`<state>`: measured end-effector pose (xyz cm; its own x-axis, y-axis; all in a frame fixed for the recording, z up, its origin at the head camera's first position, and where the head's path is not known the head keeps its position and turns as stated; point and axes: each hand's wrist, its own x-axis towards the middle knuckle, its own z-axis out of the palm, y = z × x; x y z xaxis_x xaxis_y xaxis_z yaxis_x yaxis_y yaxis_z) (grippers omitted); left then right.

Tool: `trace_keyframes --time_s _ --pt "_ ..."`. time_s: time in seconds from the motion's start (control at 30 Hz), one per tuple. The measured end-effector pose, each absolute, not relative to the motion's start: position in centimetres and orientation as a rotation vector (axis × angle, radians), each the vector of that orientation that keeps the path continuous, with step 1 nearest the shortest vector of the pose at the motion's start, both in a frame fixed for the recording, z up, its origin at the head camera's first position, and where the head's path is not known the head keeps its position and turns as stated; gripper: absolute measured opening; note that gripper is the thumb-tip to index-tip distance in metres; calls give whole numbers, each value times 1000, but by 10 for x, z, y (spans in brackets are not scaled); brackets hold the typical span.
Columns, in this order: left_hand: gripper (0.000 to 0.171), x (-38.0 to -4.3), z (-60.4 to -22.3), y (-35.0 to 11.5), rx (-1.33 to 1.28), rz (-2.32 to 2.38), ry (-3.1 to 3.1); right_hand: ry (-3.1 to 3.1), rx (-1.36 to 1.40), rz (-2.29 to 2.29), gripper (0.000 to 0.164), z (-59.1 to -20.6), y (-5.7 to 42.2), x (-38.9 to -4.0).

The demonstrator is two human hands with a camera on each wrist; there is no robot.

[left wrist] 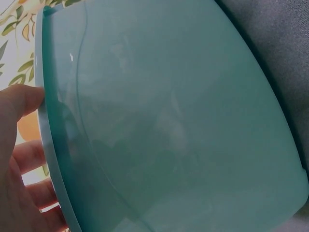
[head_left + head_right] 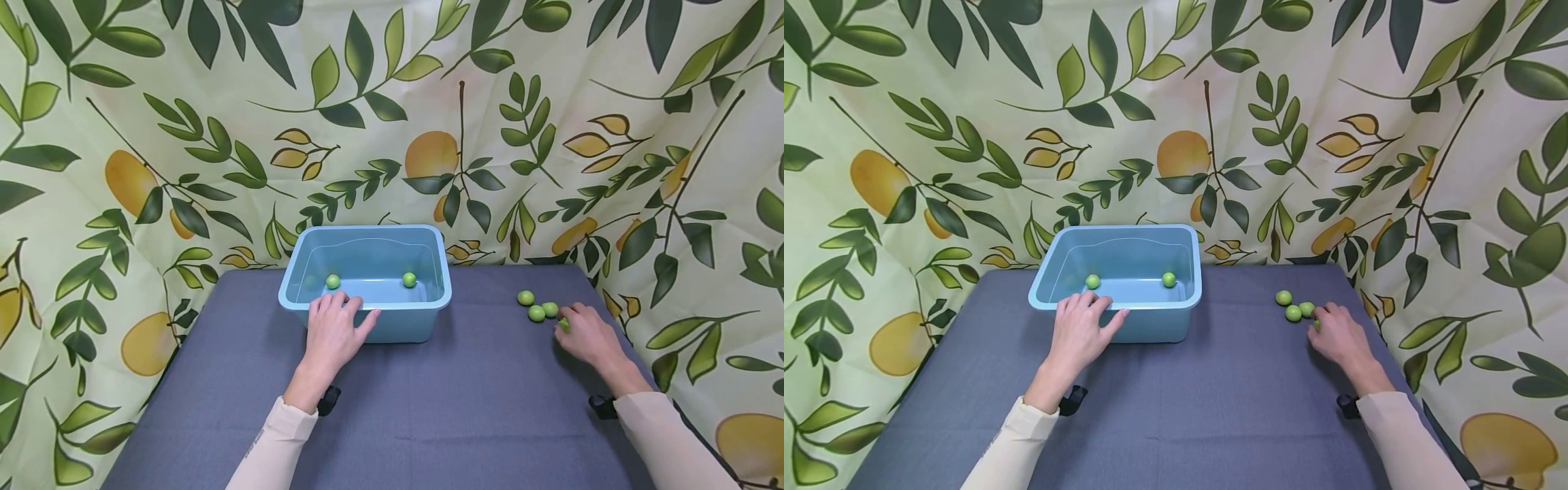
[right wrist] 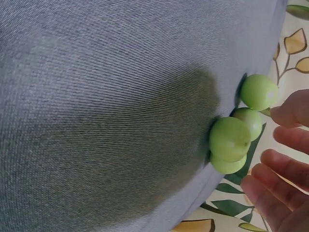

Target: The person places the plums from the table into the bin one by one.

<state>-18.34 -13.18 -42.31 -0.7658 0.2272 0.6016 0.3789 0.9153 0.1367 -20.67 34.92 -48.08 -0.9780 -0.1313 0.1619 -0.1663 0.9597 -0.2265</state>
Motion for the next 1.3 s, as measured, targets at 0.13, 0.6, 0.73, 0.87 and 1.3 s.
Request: trace_keyframes --time_s 0.13,0.6,0.73,0.87,1.3 --pt "37 -183 -423 -132 -428 -338 -2479 -2986 204 361 30 -485 352 -208" --pt "35 -182 -424 -132 -430 -344 -2474 -3020 163 430 28 -493 355 -209" --pt "35 -182 -424 -132 -433 -344 -2467 -3027 157 447 28 -494 357 -209" --pt "35 -182 -423 -132 -431 -341 -2462 -3036 148 490 31 -493 358 -210" --pt "36 -182 -424 -132 -435 -337 -2449 -2986 148 571 31 -499 360 -209"
